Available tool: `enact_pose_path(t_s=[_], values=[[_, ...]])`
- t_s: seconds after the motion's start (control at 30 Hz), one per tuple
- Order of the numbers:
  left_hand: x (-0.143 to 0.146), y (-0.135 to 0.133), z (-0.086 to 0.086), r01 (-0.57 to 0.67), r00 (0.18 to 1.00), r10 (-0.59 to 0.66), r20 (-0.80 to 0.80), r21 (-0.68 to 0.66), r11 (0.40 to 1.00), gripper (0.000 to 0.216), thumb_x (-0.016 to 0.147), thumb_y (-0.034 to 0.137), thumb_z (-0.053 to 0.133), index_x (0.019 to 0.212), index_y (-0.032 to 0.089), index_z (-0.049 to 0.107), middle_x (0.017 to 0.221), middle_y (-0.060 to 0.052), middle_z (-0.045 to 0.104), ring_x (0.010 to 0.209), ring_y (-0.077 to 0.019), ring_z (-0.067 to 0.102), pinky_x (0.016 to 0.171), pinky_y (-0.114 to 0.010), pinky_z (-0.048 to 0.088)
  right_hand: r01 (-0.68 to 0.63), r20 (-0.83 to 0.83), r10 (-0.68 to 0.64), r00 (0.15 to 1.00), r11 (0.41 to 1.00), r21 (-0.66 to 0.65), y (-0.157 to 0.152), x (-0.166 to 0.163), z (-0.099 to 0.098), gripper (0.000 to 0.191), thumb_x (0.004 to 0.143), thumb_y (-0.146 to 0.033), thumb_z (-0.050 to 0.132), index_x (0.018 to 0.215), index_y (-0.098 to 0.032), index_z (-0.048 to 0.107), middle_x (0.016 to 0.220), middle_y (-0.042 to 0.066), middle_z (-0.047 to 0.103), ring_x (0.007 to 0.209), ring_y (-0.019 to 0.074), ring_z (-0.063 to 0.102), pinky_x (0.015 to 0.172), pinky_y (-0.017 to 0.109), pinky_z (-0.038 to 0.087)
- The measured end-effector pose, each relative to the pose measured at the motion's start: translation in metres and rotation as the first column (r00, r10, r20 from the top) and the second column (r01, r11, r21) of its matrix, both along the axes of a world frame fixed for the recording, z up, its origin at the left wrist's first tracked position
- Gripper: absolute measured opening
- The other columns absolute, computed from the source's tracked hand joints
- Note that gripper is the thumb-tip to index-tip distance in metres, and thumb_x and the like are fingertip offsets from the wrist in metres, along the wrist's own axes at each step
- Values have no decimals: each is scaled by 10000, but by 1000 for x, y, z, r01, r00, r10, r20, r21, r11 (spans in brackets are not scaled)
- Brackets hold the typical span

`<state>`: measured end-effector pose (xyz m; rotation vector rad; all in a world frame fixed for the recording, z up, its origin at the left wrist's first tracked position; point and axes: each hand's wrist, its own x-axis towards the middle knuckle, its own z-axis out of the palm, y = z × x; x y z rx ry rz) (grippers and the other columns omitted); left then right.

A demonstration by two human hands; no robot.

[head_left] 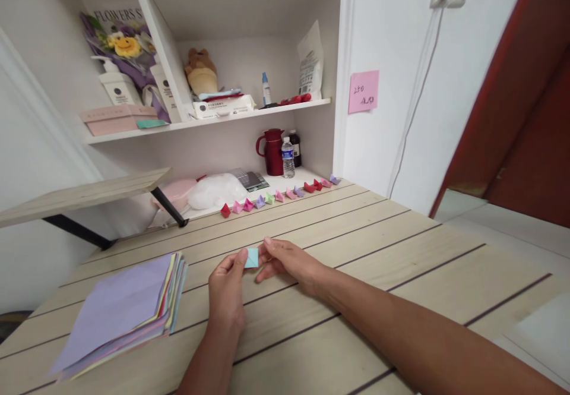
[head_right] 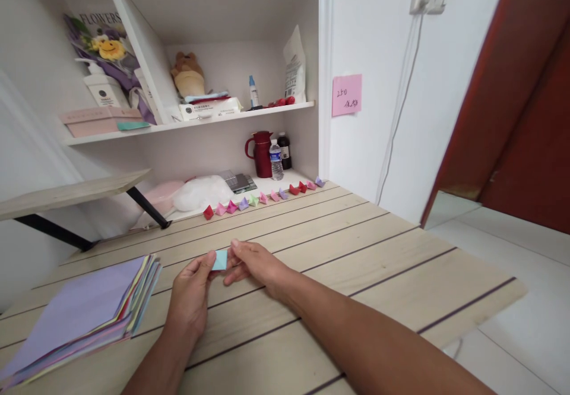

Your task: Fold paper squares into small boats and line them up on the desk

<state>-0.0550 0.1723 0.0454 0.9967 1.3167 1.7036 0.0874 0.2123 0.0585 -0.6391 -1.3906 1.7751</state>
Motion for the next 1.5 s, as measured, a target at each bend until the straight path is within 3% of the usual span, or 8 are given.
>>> enact_pose_path(t_s=[0.1, 0.27, 0.47, 0.77, 0.97, 1.2, 1.4, 1.5], values=[[0, 0, 0, 12, 999, -12, 30, 0, 1000, 397, 663, 524, 780, 786, 149, 732, 711, -32, 711, 729, -168, 626, 755, -291, 470, -15, -12, 15, 1000, 1000, 1, -1, 1, 1, 630, 809, -760, 542, 885, -143, 645, 832, 55, 696, 600, 155, 690, 691, 320, 538], [2, -2, 0, 4, 999, -4, 40, -7, 1000, 396, 631, 514, 805, 776, 153, 733, 710, -22, 707, 705, -159, 607, 706, -276, 455, -14, 4, 14, 1000, 1000, 2, 1, -1, -4, 492, 630, -542, 854, 809, -157, 605, 757, 16, 693, 596, 142, 670, 670, 295, 532], [3, -1, -1, -13, 999, 14, 37, -12, 1000, 416, 636, 543, 792, 767, 154, 727, 684, -6, 684, 662, -142, 579, 661, -263, 432, 17, 46, -17, 999, 1000, -6, 3, -4, -8, 457, 518, -352, 929, 798, -151, 629, 628, -20, 671, 580, 145, 664, 646, 288, 531], [4, -1, -1, 20, 998, -19, 56, -23, 1000, 364, 622, 454, 833, 779, 144, 726, 691, 1, 682, 680, -139, 574, 718, -270, 435, 43, 120, -47, 992, 999, 30, 3, -4, -9, 388, 584, -412, 864, 615, -160, 571, 558, -6, 666, 421, 121, 600, 444, 222, 424], [-3, -4, 7, 204, 971, -201, 125, -7, 979, 370, 669, 494, 796, 746, 139, 719, 686, -30, 678, 696, -164, 586, 747, -306, 455, 37, 137, -50, 989, 994, 101, -2, -5, -4, 326, 671, -384, 802, 627, -172, 558, 547, -13, 671, 383, 104, 577, 382, 184, 357], [-13, -2, 13, 368, 917, -363, 165, 0, 930, 390, 676, 504, 797, 710, 126, 710, 697, -55, 676, 737, -183, 599, 778, -322, 461, 26, 144, -49, 988, 986, 163, -8, -6, 0, 263, 703, -343, 764, 648, -171, 572, 538, -33, 664, 368, 90, 562, 377, 174, 378], [-8, -2, 7, 293, 942, -292, 167, 18, 956, 313, 720, 445, 787, 765, 147, 701, 733, -32, 680, 754, -152, 588, 776, -284, 450, 72, 156, -92, 983, 989, 128, -4, -8, -6, 348, 685, -411, 786, 620, -179, 535, 517, -28, 663, 323, 83, 531, 334, 167, 330], [0, -2, 5, 263, 954, -265, 142, 34, 964, 323, 745, 434, 771, 914, 164, 717, 777, -23, 687, 799, -151, 600, 808, -280, 451, 124, 134, -138, 981, 987, 106, 4, -8, -8, 389, 676, -458, 782, 603, -184, 516, 516, -24, 659, 316, 84, 527, 334, 179, 349]])
